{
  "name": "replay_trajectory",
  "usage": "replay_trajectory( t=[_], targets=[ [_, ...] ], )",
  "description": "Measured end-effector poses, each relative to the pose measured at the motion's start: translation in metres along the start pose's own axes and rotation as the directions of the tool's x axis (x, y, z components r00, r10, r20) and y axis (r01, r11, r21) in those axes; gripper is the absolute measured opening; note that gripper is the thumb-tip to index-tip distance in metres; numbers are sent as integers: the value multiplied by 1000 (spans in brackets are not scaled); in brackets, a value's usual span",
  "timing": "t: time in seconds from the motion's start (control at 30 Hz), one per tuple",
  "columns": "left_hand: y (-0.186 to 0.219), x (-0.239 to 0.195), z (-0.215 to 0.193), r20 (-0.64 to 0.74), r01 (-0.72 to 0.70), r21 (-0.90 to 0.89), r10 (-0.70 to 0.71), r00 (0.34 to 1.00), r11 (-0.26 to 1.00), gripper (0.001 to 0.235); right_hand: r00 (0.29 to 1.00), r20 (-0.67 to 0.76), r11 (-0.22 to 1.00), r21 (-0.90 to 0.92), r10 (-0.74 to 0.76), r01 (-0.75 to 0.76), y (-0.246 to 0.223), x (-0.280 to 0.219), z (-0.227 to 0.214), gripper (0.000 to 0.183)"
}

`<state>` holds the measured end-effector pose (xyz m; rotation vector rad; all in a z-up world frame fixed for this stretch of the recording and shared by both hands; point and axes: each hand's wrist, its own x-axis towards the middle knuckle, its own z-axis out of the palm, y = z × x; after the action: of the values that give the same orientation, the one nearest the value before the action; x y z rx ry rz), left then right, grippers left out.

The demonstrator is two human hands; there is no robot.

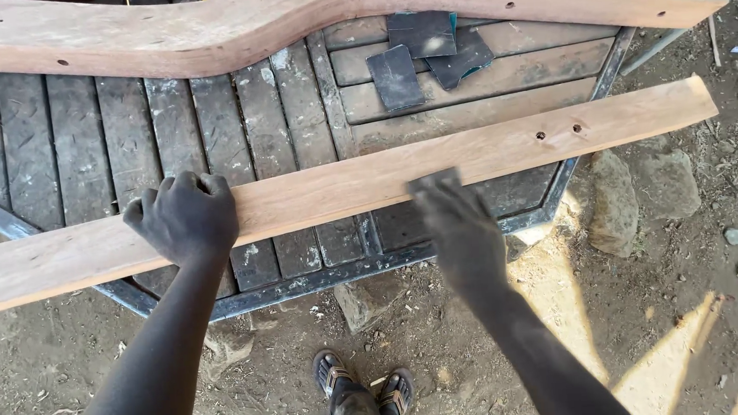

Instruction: Sanding a wooden beam manually using a sanding block to smooth the surface

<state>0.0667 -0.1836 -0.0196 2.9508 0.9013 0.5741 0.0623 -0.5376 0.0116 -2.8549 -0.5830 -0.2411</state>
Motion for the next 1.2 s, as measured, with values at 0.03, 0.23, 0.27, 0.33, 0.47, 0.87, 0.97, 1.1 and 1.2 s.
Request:
replay_trajectory(
  t=[0.03,0.23,0.27,0.33,0.47,0.87,0.97,1.1,1.2],
  targets=[
    [0,0,0,-7,-4,-1,4,1000,1000,34,994,1,994,11,108,-108,24,-1,-2,37],
    [0,0,-2,-1,21,-11,-21,1000,1000,34,988,-1,985,-69,157,-157,-27,-4,11,37],
    [0,-3,-4,23,21,-16,-20,1000,1000,34,992,94,996,-21,84,-82,-37,-10,12,41],
    [0,-2,-2,15,7,-14,-7,1000,1000,33,995,68,994,-84,79,-73,2,-1,-6,41],
    [2,1,-1,9,10,-17,-9,1000,1000,33,957,-40,950,-113,288,-291,49,1,1,33],
    [8,9,-18,195,48,-23,-43,980,999,36,887,1,880,-127,461,-457,85,30,-5,48],
    [2,-1,-1,-25,-11,-2,11,1000,1000,33,978,-139,988,14,155,-155,-3,27,45,32],
    [-4,2,1,-32,-13,-11,13,999,1000,32,992,-1,951,286,-123,118,-92,35,3,33],
    [-2,0,0,18,-46,-34,47,999,998,33,928,-122,934,20,-351,356,3,45,11,31]
  ],
)
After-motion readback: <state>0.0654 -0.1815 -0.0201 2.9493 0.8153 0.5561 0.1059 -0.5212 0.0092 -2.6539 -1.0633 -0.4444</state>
